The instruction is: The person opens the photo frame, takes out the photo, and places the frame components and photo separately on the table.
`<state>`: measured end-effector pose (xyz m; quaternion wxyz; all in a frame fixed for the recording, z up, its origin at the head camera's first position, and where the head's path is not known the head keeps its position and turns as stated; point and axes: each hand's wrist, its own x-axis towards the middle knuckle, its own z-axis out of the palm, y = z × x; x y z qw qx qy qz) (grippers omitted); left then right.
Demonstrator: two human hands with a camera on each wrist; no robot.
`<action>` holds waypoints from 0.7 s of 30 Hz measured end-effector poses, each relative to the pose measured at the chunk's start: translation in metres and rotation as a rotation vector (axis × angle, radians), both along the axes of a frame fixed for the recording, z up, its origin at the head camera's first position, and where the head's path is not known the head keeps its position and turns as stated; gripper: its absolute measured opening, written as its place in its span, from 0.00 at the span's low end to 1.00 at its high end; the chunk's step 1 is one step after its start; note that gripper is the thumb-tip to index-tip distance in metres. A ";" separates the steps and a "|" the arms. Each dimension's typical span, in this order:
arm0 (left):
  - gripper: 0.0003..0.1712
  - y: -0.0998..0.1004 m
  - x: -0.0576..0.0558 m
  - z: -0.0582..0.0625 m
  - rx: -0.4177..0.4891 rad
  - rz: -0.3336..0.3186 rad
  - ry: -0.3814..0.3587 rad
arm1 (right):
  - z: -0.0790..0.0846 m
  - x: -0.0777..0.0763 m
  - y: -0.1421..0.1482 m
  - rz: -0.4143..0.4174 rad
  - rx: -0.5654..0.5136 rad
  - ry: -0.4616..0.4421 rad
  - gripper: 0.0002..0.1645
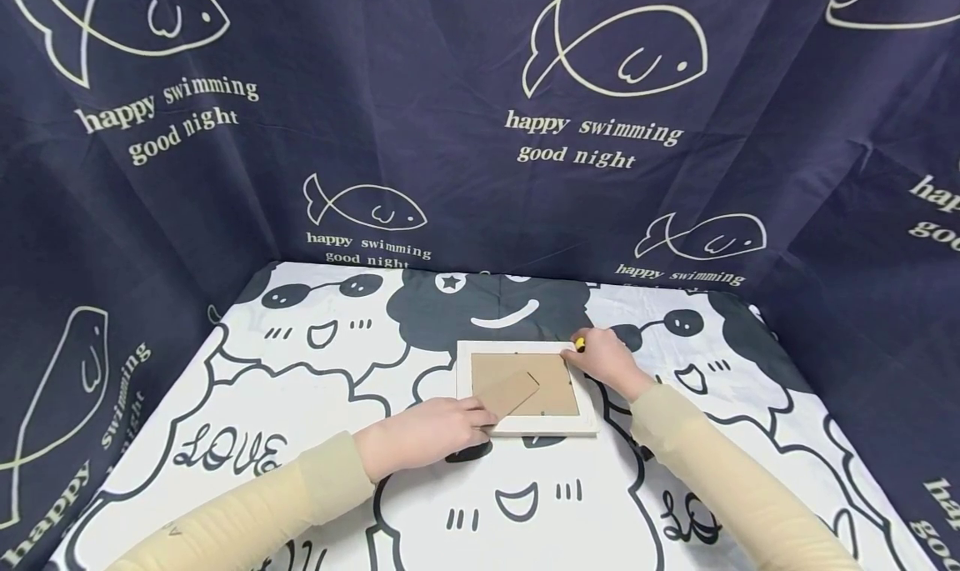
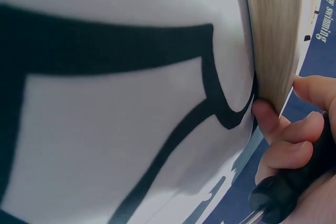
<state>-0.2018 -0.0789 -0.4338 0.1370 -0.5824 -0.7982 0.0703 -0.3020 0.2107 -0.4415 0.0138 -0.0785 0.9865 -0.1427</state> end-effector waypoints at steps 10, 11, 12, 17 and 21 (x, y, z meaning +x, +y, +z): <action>0.20 -0.008 -0.004 0.002 -0.052 0.010 -0.004 | 0.002 0.005 0.004 0.010 -0.050 -0.029 0.25; 0.20 -0.008 -0.004 0.002 -0.050 0.013 -0.009 | 0.002 0.005 0.005 0.009 -0.052 -0.031 0.25; 0.19 -0.009 -0.004 0.002 -0.046 0.016 -0.016 | 0.002 0.005 0.005 0.006 -0.052 -0.034 0.25; 0.17 -0.010 -0.006 0.000 0.008 0.046 -0.077 | 0.001 0.005 0.007 -0.003 -0.050 -0.053 0.26; 0.14 -0.007 -0.004 -0.001 0.081 0.132 -0.159 | 0.000 0.003 0.008 -0.004 -0.054 -0.061 0.26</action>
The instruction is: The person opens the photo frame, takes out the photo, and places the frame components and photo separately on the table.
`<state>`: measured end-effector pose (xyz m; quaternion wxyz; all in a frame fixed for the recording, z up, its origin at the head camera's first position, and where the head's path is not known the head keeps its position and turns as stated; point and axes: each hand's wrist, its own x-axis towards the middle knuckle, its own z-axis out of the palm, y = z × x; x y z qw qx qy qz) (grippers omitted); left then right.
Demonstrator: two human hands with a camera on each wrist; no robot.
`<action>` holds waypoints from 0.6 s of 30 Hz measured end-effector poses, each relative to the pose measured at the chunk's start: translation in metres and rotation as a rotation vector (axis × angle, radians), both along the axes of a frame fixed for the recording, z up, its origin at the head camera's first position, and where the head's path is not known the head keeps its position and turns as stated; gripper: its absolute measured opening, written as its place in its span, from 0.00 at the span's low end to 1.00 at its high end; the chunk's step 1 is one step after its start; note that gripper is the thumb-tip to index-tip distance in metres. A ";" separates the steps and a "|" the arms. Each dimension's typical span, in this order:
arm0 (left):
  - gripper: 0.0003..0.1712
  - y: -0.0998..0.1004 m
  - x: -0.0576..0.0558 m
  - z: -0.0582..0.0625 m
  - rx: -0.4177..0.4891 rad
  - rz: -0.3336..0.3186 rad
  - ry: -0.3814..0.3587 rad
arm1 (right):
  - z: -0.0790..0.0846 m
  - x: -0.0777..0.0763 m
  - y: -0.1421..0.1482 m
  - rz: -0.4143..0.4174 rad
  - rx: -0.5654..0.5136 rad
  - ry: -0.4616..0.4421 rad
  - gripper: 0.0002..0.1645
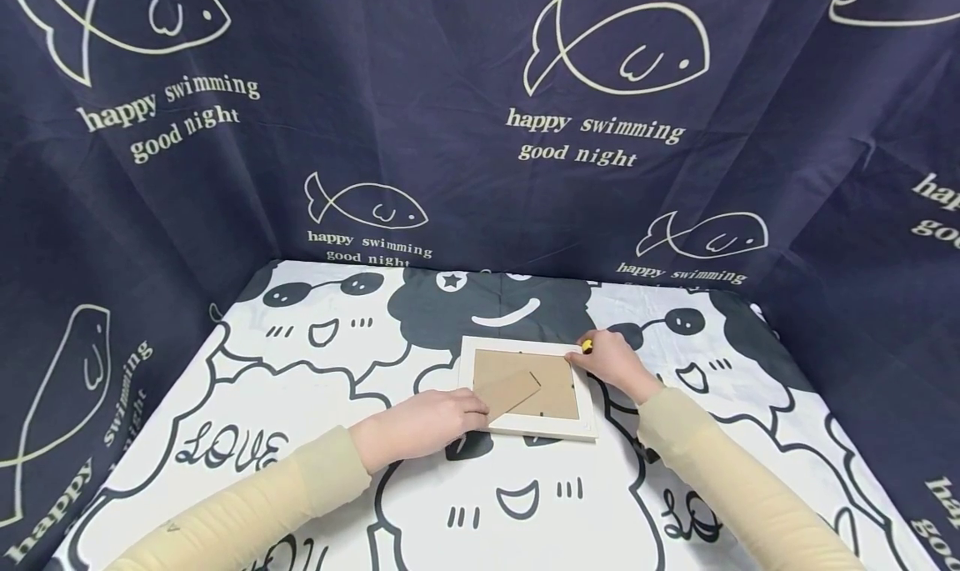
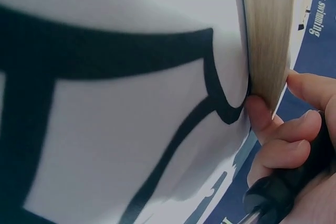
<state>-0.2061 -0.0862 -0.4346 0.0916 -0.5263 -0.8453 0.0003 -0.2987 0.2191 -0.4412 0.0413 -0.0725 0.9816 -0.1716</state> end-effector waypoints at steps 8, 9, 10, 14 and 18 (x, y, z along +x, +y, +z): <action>0.21 0.009 0.005 -0.001 0.204 0.484 -0.222 | 0.001 -0.003 0.001 0.045 -0.007 0.001 0.22; 0.25 0.009 0.005 -0.002 0.221 0.542 -0.257 | 0.001 -0.004 0.001 0.054 -0.007 0.002 0.21; 0.29 0.009 0.005 -0.003 0.234 0.590 -0.286 | 0.001 -0.004 0.001 0.060 -0.008 0.003 0.20; 0.37 0.008 0.004 -0.008 0.244 0.665 -0.324 | 0.000 -0.005 0.002 0.068 -0.009 0.008 0.17; 0.35 0.008 0.002 -0.011 0.243 0.664 -0.301 | 0.000 -0.006 0.004 0.069 -0.014 0.020 0.15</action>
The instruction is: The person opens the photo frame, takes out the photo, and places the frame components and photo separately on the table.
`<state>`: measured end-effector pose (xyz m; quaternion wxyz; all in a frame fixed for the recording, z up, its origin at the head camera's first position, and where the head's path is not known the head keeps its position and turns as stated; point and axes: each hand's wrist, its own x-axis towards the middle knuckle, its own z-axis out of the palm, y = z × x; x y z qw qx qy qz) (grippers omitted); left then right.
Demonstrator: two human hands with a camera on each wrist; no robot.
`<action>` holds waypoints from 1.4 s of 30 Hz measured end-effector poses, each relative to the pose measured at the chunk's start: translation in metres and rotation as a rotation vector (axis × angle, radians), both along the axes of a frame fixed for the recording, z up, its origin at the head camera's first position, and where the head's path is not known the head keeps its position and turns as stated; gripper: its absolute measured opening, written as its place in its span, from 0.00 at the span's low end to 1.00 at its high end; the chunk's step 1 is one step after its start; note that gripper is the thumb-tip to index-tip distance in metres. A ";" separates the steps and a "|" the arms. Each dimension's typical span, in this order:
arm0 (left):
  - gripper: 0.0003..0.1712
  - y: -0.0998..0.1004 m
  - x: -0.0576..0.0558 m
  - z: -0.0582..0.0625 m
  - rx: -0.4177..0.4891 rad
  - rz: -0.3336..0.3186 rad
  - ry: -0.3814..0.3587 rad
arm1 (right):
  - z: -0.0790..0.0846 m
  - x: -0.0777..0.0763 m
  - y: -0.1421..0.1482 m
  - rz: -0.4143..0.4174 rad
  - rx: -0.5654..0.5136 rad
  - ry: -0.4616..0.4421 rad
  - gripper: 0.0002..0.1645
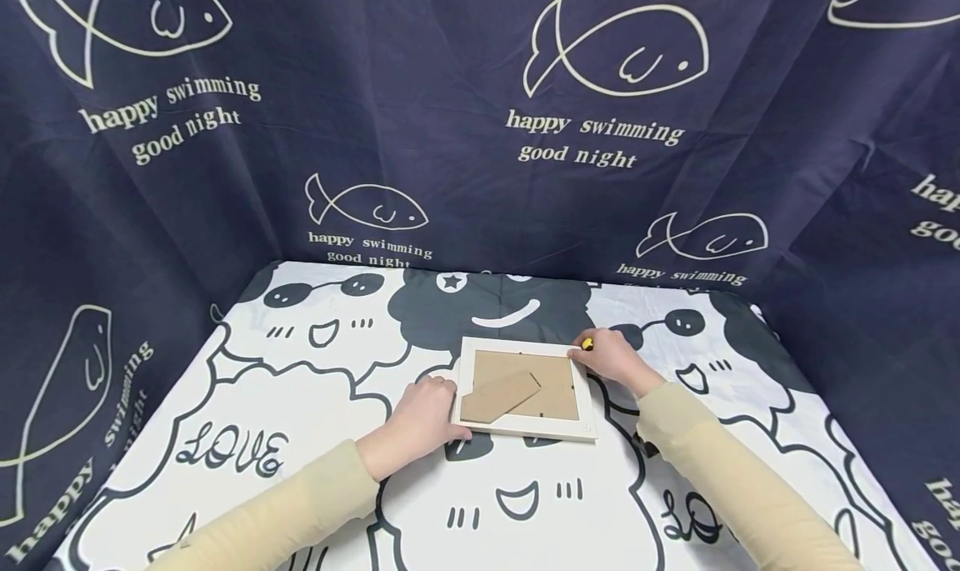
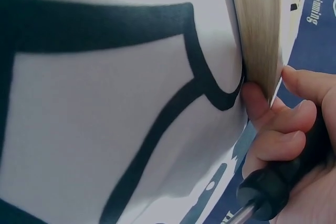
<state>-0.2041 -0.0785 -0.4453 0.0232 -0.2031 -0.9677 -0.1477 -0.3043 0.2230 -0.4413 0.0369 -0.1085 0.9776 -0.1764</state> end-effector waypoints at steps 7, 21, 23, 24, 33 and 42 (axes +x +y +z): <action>0.31 0.000 -0.004 0.000 0.017 0.008 -0.017 | 0.001 0.000 -0.001 -0.022 -0.022 -0.029 0.16; 0.20 -0.003 -0.014 0.002 0.072 -0.017 -0.071 | 0.002 0.006 0.002 -0.022 -0.014 -0.016 0.15; 0.20 -0.003 -0.016 0.002 0.075 -0.018 -0.088 | 0.003 0.008 0.003 -0.025 -0.015 -0.018 0.15; 0.19 -0.003 -0.017 0.002 0.072 -0.018 -0.098 | 0.003 0.009 0.003 -0.023 -0.017 -0.021 0.15; 0.18 -0.007 -0.023 0.006 0.086 -0.027 -0.176 | 0.005 0.018 0.004 -0.040 -0.030 -0.033 0.15; 0.20 -0.010 -0.029 0.006 0.107 -0.053 -0.183 | 0.004 0.024 0.006 -0.045 -0.019 -0.040 0.13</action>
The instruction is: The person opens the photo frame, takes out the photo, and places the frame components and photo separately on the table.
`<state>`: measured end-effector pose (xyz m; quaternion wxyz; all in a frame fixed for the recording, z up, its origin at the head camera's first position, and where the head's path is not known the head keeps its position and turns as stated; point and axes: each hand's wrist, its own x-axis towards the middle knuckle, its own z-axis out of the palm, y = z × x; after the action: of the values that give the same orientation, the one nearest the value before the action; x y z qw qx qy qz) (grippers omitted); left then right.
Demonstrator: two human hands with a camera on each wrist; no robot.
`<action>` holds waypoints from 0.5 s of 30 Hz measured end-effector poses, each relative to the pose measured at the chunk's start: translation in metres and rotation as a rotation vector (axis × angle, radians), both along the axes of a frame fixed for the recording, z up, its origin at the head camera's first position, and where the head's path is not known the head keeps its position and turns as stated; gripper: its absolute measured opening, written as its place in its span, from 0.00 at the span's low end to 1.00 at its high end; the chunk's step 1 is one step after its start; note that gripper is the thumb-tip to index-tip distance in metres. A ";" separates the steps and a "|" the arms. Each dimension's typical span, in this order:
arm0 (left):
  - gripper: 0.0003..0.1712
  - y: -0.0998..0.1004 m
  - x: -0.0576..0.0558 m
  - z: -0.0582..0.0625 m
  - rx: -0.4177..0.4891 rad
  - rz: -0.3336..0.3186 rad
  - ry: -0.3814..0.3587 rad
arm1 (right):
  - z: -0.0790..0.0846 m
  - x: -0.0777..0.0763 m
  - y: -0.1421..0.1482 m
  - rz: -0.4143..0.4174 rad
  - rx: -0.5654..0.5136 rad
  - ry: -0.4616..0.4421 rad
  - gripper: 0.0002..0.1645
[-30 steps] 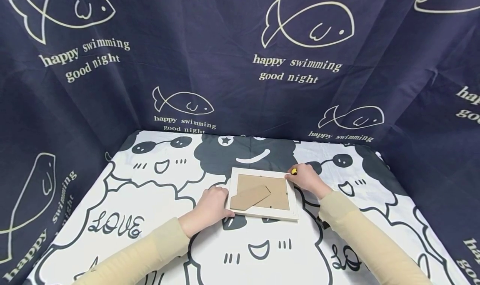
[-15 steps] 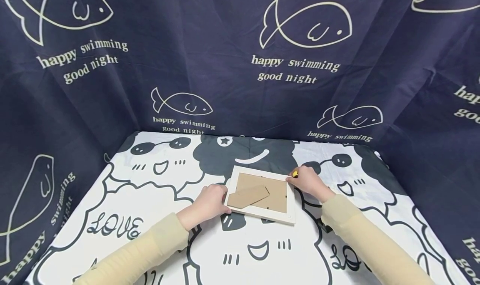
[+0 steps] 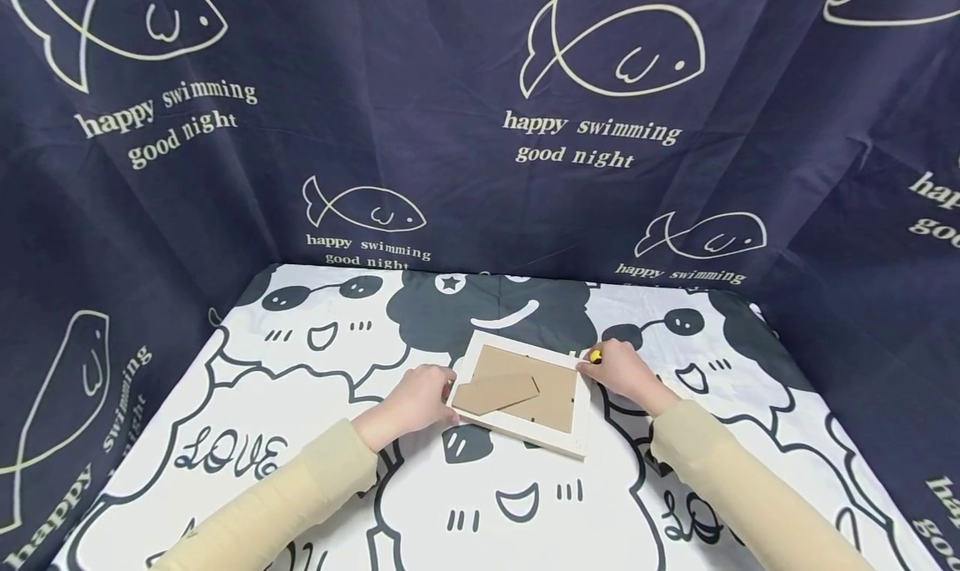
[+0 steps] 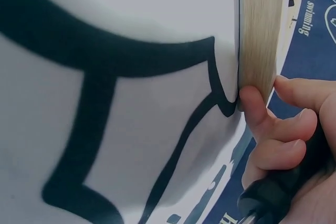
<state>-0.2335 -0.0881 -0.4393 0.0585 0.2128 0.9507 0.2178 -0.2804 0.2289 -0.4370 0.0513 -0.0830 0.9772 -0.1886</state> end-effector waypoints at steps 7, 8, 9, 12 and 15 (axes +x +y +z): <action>0.17 -0.001 -0.005 -0.001 0.026 -0.019 0.009 | -0.001 0.004 0.001 0.018 0.036 0.022 0.14; 0.17 -0.001 -0.006 -0.002 0.024 -0.020 0.012 | -0.001 0.005 0.001 0.021 0.035 0.025 0.14; 0.17 -0.002 -0.006 -0.002 0.025 -0.021 0.012 | -0.002 0.006 0.002 0.026 0.032 0.029 0.13; 0.18 -0.002 -0.008 -0.002 0.025 -0.023 0.010 | -0.002 0.008 0.001 0.028 0.016 0.029 0.12; 0.21 -0.003 -0.009 -0.001 0.029 -0.018 -0.005 | -0.001 0.010 0.002 0.027 0.005 0.019 0.11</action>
<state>-0.2420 -0.0907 -0.4403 0.0600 0.2218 0.9453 0.2317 -0.2707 0.2309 -0.4381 0.0449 -0.0977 0.9769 -0.1847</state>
